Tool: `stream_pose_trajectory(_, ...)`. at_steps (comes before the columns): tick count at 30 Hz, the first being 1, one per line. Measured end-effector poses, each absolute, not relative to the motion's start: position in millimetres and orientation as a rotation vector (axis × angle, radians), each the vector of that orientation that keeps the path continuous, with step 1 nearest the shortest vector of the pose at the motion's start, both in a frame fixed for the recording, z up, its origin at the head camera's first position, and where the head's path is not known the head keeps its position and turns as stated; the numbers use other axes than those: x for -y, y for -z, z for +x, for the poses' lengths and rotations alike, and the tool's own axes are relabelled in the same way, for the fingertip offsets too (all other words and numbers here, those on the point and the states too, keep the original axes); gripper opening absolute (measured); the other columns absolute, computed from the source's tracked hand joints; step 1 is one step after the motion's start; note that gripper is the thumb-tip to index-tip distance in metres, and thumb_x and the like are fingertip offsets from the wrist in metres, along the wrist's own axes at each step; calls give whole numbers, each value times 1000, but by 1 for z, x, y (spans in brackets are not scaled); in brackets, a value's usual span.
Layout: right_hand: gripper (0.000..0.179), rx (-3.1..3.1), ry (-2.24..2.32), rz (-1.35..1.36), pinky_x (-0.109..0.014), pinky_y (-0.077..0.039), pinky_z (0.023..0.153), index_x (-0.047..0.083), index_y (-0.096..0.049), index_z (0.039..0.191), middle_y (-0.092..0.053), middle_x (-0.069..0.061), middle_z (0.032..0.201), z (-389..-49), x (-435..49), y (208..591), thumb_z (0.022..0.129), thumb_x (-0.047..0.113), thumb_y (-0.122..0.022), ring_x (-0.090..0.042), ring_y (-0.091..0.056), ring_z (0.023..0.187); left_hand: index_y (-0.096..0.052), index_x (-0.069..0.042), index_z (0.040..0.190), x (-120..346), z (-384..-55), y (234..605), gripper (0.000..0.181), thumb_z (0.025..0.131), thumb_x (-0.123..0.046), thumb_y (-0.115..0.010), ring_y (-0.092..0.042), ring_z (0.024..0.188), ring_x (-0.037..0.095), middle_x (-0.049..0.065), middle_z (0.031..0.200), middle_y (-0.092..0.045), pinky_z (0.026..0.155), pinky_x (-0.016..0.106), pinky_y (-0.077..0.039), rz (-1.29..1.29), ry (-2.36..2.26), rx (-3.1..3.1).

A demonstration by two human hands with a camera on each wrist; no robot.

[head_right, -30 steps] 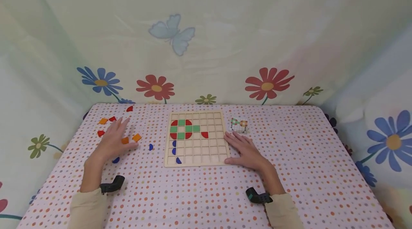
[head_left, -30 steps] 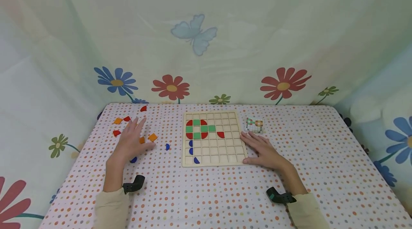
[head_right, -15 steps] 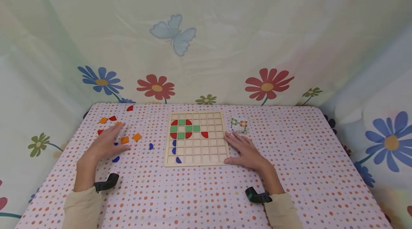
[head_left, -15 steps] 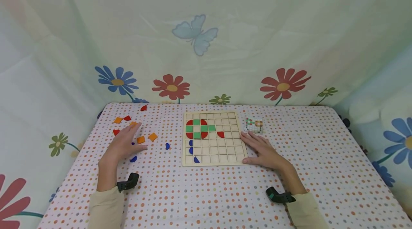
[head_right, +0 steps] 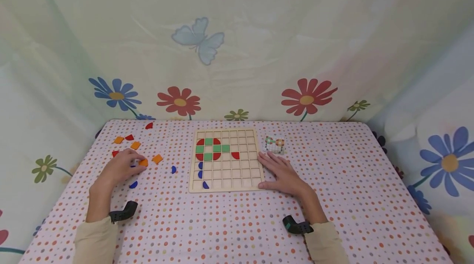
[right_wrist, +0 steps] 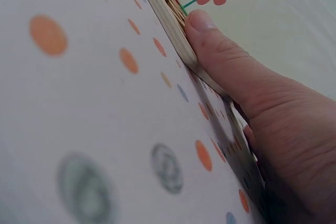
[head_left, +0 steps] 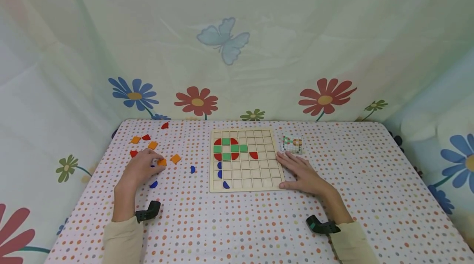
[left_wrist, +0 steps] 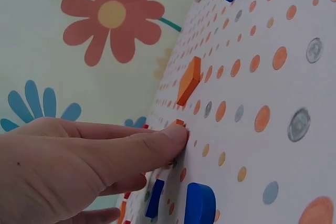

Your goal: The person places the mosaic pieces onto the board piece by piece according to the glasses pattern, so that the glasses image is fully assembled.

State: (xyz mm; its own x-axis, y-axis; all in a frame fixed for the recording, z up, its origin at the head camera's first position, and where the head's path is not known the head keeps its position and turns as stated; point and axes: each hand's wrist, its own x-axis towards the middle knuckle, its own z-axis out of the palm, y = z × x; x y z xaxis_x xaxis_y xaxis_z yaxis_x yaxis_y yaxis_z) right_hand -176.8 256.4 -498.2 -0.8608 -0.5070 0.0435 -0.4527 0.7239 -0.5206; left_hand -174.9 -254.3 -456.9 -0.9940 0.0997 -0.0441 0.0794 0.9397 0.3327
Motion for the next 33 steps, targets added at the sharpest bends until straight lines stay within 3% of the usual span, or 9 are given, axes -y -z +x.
stream_pose_trajectory(3, 89, -2818, 815, -784, -61, -12, 114, 18, -33, 152, -29, -8, 160, -176, -256, 498, 79, 48, -74, -40, -20, 148, -68, -5, 114, 252, -176, 457, 34, 87, -25, -72, -56, 111, 38, 19, 120, -60, 95, 56, -47, 151, -531, -3069)
stream_pose_trajectory(9, 89, -2818, 826, -785, -61, -11, 114, 18, -33, 152, -29, -9, 160, -177, -254, 497, 79, 47, -75, -40, -20, 148, -65, -5, 121, 249, -180, 453, 40, 89, -28, -70, -54, 118, 40, 20, 124, -63, 99, 58, -45, 169, -497, -3127)
stream_pose_trajectory(17, 90, -2813, 813, -761, -60, -11, 115, 18, -33, 152, -28, -8, 160, -176, -253, 496, 79, 49, -74, -40, -19, 148, -64, -7, 125, 231, -181, 449, 40, 90, -27, -69, -57, 116, 38, 17, 124, -65, 97, 56, -47, 196, -587, -3129)
stream_pose_trajectory(23, 90, -2816, 778, -736, -61, -12, 114, 19, -32, 153, -27, -8, 161, -175, -257, 498, 80, 52, -72, -40, -18, 148, -66, -12, 118, 176, -189, 449, 32, 88, -24, -72, -60, 109, 25, 6, 116, -69, 94, 45, -52, 328, -807, -3096)
stream_pose_trajectory(30, 89, -2814, 810, -761, -62, -12, 113, 16, -33, 152, -28, -9, 160, -174, -257, 497, 80, 50, -73, -41, -19, 148, -70, -18, 113, 93, -205, 441, 22, 91, -22, -68, -59, 116, 20, 0, 120, -68, 99, 40, -50, 479, -932, -3012)
stream_pose_trajectory(33, 88, -2811, 817, -771, -63, -12, 113, 17, -33, 152, -27, -10, 160, -175, -255, 498, 80, 49, -73, -41, -18, 148, -72, -20, 110, 63, -213, 443, 20, 92, -25, -67, -61, 110, 18, -3, 116, -70, 91, 36, -52, 565, -889, -3013)
